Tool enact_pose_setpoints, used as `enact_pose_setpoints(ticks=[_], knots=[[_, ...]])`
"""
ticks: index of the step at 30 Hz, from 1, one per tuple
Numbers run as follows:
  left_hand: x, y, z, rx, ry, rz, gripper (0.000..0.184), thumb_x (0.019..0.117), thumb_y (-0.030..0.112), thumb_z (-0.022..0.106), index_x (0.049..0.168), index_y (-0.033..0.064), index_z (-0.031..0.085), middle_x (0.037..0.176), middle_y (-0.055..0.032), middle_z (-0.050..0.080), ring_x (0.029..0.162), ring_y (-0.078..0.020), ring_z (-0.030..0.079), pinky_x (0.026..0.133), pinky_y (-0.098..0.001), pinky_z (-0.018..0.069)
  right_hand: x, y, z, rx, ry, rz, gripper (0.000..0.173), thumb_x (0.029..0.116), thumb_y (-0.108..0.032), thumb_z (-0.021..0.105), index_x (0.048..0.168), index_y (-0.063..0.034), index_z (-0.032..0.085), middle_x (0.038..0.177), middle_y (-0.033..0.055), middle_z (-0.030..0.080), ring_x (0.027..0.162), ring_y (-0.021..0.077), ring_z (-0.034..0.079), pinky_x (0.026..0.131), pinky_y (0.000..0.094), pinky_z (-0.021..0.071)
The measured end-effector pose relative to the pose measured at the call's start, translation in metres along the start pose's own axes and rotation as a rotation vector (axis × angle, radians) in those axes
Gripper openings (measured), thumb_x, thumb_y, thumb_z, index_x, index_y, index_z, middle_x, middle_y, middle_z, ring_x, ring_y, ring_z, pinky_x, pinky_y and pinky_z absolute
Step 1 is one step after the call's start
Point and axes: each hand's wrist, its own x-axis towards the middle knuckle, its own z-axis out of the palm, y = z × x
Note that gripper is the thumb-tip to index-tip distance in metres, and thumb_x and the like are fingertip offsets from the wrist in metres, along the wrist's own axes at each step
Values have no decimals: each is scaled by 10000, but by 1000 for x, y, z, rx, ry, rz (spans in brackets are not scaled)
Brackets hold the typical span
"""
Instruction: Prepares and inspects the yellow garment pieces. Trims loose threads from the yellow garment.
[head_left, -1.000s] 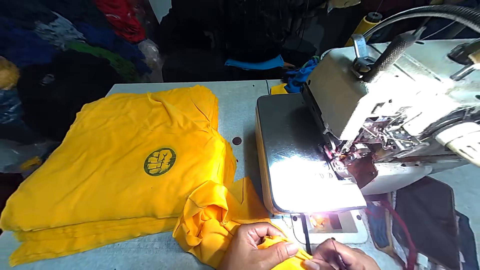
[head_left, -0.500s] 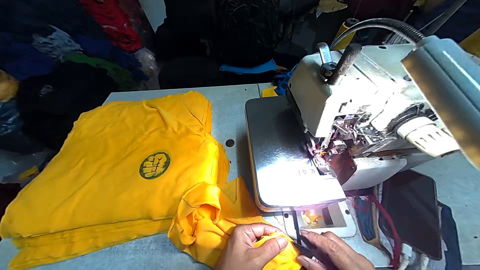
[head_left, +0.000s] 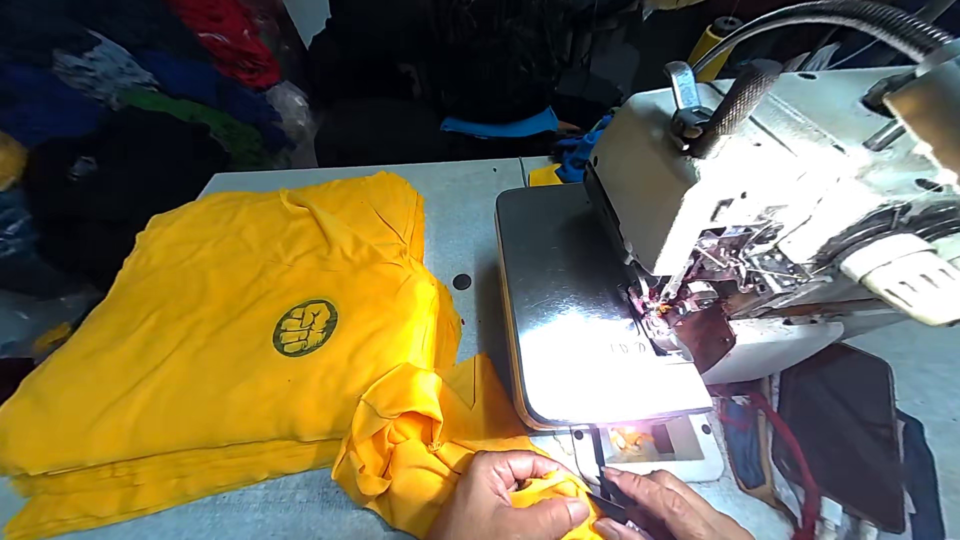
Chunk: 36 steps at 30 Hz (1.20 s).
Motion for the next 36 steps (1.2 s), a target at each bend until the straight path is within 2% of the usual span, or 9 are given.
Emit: enact_pose_setpoints(ticks=[8, 13, 30, 36], knots=[[2, -2, -2, 6, -19, -18, 71, 877, 33, 733, 936, 39, 772, 824, 23, 748, 748, -3, 686, 701, -193, 576, -1, 10, 4, 88, 11, -34, 286, 958, -187, 737, 1179, -10, 694, 858, 122, 641, 732, 92, 601, 660, 170, 508], [4, -1, -3, -28, -44, -56, 63, 881, 44, 729, 935, 53, 760, 797, 40, 733, 722, 1, 673, 670, -190, 564, 0, 11, 6, 108, 7, -53, 255, 961, -183, 737, 1156, -24, 694, 899, 126, 667, 808, 105, 644, 736, 184, 540], [4, -5, -5, -44, -62, -24, 89, 884, 26, 721, 957, 36, 770, 837, 20, 751, 765, -9, 692, 709, -200, 579, 0, 11, 8, 113, 21, -48, 258, 956, -172, 740, 1166, -32, 687, 879, 111, 655, 779, 88, 627, 711, 171, 531], [4, -5, -5, -36, -60, -28, 82, 875, 31, 727, 942, 41, 773, 823, 24, 747, 749, -5, 686, 692, -196, 573, 2, 10, 10, 119, 32, -52, 259, 960, -175, 735, 1173, -37, 684, 880, 108, 650, 775, 86, 621, 705, 169, 527]])
